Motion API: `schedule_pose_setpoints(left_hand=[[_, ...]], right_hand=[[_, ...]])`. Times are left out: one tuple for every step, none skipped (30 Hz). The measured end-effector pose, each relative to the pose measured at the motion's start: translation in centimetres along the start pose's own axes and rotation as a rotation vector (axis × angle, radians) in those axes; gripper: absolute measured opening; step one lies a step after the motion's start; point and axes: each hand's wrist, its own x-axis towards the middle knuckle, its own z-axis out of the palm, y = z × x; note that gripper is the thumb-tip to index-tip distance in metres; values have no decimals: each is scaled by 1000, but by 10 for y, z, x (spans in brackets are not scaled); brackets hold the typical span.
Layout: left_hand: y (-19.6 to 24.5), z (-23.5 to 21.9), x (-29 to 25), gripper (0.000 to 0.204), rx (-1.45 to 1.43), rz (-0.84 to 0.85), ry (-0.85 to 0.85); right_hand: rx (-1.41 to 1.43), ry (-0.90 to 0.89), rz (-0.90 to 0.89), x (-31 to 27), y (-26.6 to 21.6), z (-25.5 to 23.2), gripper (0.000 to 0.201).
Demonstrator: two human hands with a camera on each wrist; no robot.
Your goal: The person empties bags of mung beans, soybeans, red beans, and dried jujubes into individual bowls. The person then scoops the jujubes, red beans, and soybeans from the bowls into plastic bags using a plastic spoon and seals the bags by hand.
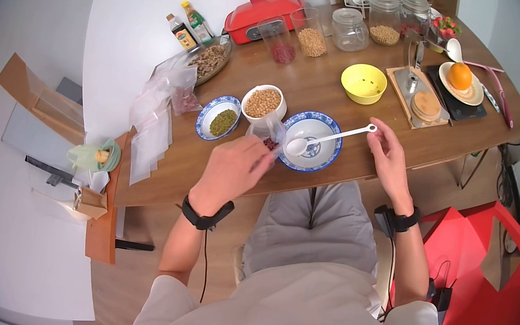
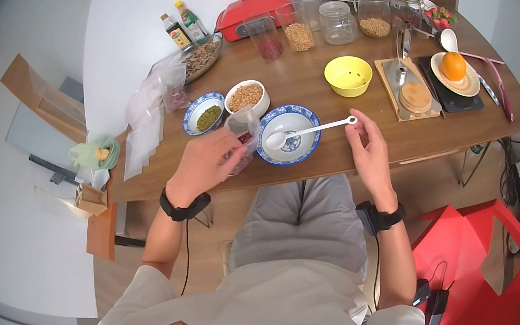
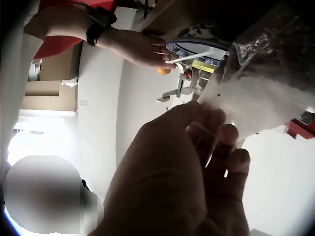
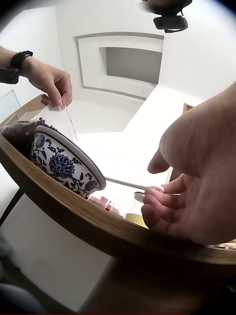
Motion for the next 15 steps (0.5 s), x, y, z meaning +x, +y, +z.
schedule_pose_setpoints(left_hand=[[-3, -4, -5, 10, -36, -57, 23], [-6, -9, -10, 10, -31, -67, 31], [-8, -14, -15, 8, -102, -163, 85], [-12, -19, -22, 7, -172, -259, 143], [-22, -21, -31, 5, -200, -288, 173], [-28, -23, -38, 5, -192, -301, 190], [-32, -25, -45, 6, -196, -339, 261], [-38, -27, -53, 6, -200, -378, 334], [-49, -28, -62, 8, -194, -372, 361], [-52, -31, -67, 8, -186, -393, 388], [-55, -35, -72, 8, -160, -429, 433], [-59, -38, -76, 8, -135, -465, 478], [-72, -36, -86, 11, -143, -540, 497], [-82, -31, -93, 11, -139, -559, 522], [-92, -26, -99, 12, -307, -638, 570]], right_hand=[[-1, -9, -7, 1, 1, -3, 40], [-39, -9, -17, 2, 3, -5, 42], [-75, -10, -27, 3, 5, -7, 45], [-74, -26, -35, 4, 8, -8, 45], [-139, 44, -91, 5, 10, -9, 48], [-202, 114, -151, 7, 11, -11, 51], [-212, 123, -156, 8, 10, -14, 56], [-213, 98, -171, 9, 7, -18, 56], [-244, 137, -227, 11, 3, -21, 56], [-274, 175, -283, 12, -9, -21, 56], [-262, 177, -254, 10, -24, -20, 55], [-266, 148, -273, 10, -36, -19, 55], [-290, 134, -292, 12, -46, -18, 54], [-314, 120, -312, 13, -54, -16, 53], [-315, 86, -334, 14, -60, -13, 48]])
